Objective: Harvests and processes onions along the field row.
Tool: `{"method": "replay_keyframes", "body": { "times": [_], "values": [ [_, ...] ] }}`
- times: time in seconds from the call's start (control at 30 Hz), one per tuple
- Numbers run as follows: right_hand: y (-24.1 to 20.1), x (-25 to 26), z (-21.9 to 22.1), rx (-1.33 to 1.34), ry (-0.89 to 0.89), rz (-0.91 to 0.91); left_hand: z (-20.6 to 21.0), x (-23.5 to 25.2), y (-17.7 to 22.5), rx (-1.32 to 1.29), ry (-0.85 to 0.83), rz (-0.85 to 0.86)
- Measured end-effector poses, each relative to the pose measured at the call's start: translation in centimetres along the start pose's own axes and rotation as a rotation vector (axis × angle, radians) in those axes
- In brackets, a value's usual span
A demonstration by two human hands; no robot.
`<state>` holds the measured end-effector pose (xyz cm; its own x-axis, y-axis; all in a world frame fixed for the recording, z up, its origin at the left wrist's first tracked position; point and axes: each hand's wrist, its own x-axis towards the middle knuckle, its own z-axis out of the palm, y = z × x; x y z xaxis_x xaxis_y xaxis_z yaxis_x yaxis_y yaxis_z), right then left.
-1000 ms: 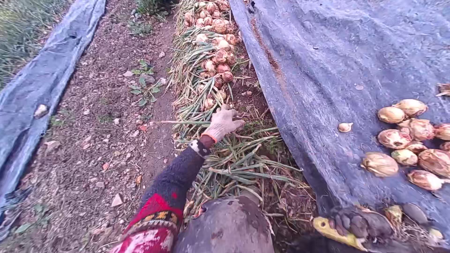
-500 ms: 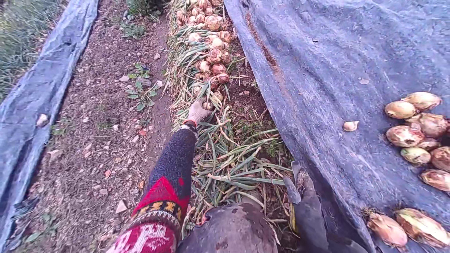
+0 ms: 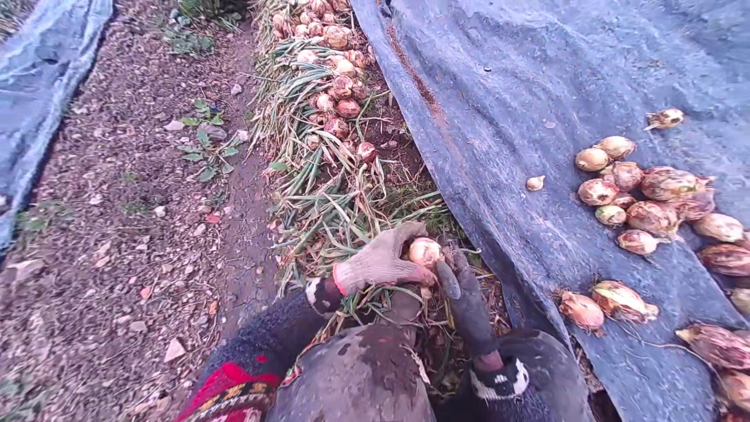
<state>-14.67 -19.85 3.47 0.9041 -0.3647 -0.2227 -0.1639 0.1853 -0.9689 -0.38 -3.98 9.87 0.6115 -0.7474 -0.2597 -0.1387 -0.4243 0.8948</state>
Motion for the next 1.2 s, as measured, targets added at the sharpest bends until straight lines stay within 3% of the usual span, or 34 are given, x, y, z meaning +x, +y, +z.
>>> {"method": "replay_keyframes", "body": {
  "times": [0.1,0.23,0.37,0.43,0.5,0.53,0.6,0.63,0.7,0.77,0.83,0.93,1.03,1.1,1.13,1.2],
  "values": [
    [-0.3,-1.1,-0.2,0.136,0.046,-0.056,1.8,-1.2,1.8,-0.047,-0.200,-0.148],
    [-0.4,-1.7,-0.3,0.125,0.033,-0.004,1.2,-2.1,1.7,-0.123,-0.252,-0.202],
    [-0.1,-1.6,0.2,0.262,0.026,0.049,2.2,-2.8,1.1,0.300,0.018,-0.024],
    [-1.7,-2.5,0.1,0.421,-0.096,-0.032,1.8,-1.9,-1.0,0.351,0.259,-0.160],
    [-3.4,-3.4,-0.2,0.484,-0.193,-0.116,-0.8,-0.6,-4.5,0.115,0.491,-0.368],
    [-3.4,-3.2,-0.1,0.427,-0.125,-0.112,-2.6,-0.1,-5.6,-0.094,0.543,-0.405],
    [-1.4,-2.0,0.0,0.129,0.058,0.021,-4.3,-0.3,-5.3,-0.448,0.507,-0.383],
    [-0.1,-1.2,-0.3,-0.011,0.045,0.099,-4.1,-0.2,-4.4,-0.491,0.483,-0.356],
    [1.5,-0.6,-0.7,-0.040,-0.114,0.207,-2.3,0.3,-2.1,-0.217,0.418,-0.314],
    [1.9,-0.6,0.1,0.240,-0.192,0.316,0.8,0.1,-0.4,0.267,0.274,-0.231],
    [2.5,0.3,0.8,0.477,-0.166,0.547,3.5,-0.3,1.3,0.608,0.044,-0.108],
    [2.0,1.0,-0.2,0.755,-0.078,0.651,5.2,-0.3,1.8,0.652,-0.141,0.028],
    [1.4,1.1,-1.9,1.075,-0.157,0.584,4.0,2.1,0.2,0.532,-0.019,0.221],
    [-0.6,1.0,-3.1,1.214,-0.193,0.454,2.1,4.9,0.5,0.599,0.160,0.283],
    [-1.9,1.0,-4.0,1.292,-0.220,0.310,0.4,6.8,0.3,0.710,0.308,0.278],
    [-4.5,1.2,-6.6,1.254,-0.165,-0.019,-4.9,10.2,-1.1,0.928,0.526,0.076]
  ]
}}
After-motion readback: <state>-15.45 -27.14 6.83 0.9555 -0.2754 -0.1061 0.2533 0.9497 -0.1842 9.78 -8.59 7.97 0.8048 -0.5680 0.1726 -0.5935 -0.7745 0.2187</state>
